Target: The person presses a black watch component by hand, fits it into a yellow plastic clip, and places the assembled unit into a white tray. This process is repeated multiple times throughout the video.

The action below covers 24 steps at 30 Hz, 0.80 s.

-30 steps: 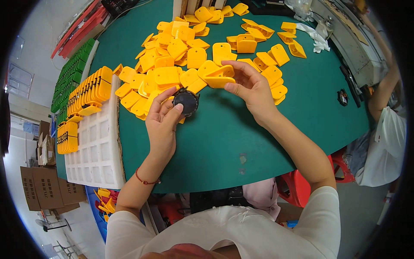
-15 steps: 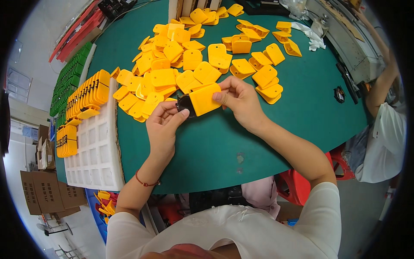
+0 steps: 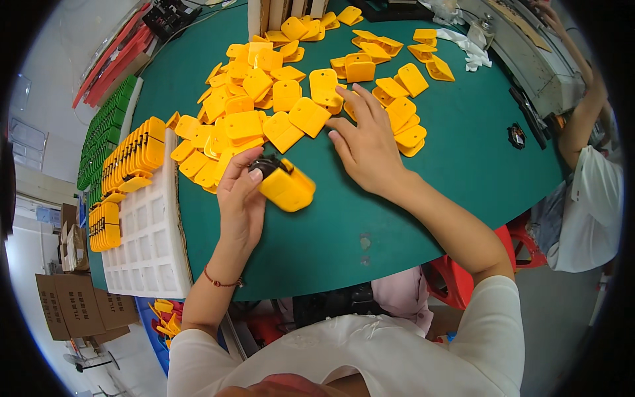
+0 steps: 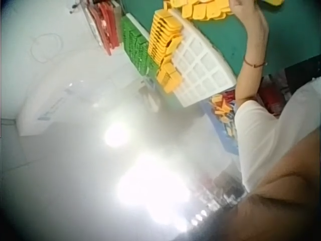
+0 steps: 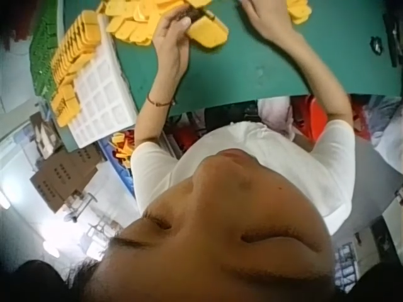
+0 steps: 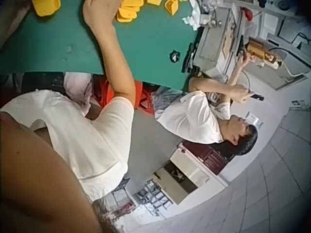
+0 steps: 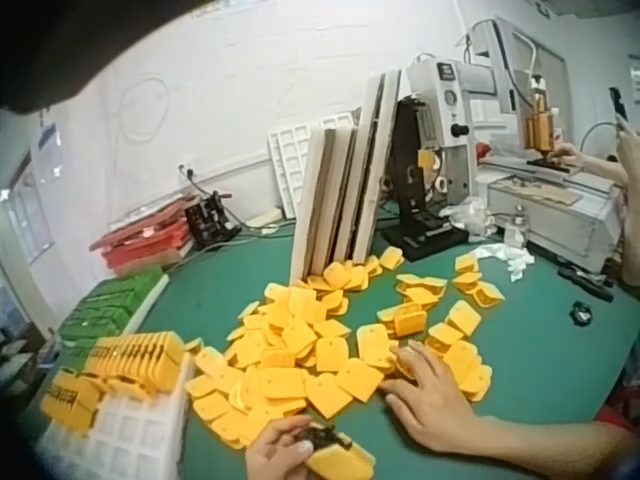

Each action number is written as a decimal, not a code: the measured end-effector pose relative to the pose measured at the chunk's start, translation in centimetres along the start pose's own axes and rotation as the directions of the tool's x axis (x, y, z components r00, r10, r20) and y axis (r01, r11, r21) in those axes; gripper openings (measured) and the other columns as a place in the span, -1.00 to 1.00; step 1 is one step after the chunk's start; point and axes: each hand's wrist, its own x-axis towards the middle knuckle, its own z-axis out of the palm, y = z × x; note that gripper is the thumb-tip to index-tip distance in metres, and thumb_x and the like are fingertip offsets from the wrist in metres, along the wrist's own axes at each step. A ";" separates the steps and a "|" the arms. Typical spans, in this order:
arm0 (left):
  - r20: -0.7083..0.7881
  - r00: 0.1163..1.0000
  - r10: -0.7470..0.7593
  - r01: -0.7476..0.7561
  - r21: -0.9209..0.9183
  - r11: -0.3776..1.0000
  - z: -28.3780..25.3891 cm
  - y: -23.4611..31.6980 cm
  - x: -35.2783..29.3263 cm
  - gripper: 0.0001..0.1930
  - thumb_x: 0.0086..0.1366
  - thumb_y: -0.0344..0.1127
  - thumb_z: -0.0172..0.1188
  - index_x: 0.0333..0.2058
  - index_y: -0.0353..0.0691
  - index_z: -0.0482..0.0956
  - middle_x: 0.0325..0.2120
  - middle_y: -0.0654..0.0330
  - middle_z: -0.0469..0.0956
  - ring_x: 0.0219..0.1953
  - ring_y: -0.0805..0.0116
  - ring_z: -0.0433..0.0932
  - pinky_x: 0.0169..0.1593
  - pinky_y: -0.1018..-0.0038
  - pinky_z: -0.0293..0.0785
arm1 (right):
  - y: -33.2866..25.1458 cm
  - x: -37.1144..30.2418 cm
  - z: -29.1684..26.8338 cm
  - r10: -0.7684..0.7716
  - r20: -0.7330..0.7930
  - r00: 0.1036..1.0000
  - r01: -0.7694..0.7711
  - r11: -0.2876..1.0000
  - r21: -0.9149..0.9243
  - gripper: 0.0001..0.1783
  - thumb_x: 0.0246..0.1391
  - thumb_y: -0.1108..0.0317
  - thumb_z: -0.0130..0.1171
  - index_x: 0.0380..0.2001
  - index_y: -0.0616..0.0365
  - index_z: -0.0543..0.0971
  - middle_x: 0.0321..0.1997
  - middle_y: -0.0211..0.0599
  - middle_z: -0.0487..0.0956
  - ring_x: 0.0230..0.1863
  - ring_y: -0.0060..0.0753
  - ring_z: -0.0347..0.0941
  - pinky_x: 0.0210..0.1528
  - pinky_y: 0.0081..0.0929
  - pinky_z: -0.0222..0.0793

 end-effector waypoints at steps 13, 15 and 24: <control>0.086 0.960 -0.268 0.276 -0.099 0.956 0.1 -0.3 0.1 -0.61 0.08 -0.49 0.12 -0.09 -0.34 0.29 -0.24 0.17 0.42 -0.21 0.44 0.45 -0.10 0.56 0.40 | 0.5 0.6 -0.1 0.050 -0.260 0.964 0.034 0.950 0.310 -0.57 -0.17 0.52 0.16 -0.15 0.27 0.34 -0.07 -0.16 0.33 -0.14 -0.20 0.33 -0.16 -0.50 0.28; 0.093 0.962 -0.256 0.259 -0.020 0.966 0.3 -0.3 0.1 -0.57 -0.03 -0.56 0.22 -0.14 -0.32 0.31 -0.24 0.17 0.41 -0.20 0.44 0.43 -0.10 0.56 0.39 | 0.2 0.3 -0.2 0.138 -0.220 0.966 -0.026 0.894 0.448 -0.60 -0.15 0.53 0.17 -0.16 0.22 0.36 -0.13 -0.25 0.36 -0.22 -0.47 0.35 -0.20 -0.62 0.29; 0.088 0.982 -0.166 0.147 0.199 0.969 0.4 -1.0 -0.3 -0.51 -0.10 -0.60 0.26 -0.13 -0.36 0.31 -0.24 0.12 0.43 -0.21 0.44 0.45 -0.09 0.57 0.40 | -0.7 0.4 -0.8 0.460 0.428 0.778 -0.448 -0.070 0.891 -0.80 -0.15 0.47 0.22 -0.39 0.23 0.46 -0.44 -0.41 0.46 -0.34 -0.67 0.37 -0.24 -0.75 0.30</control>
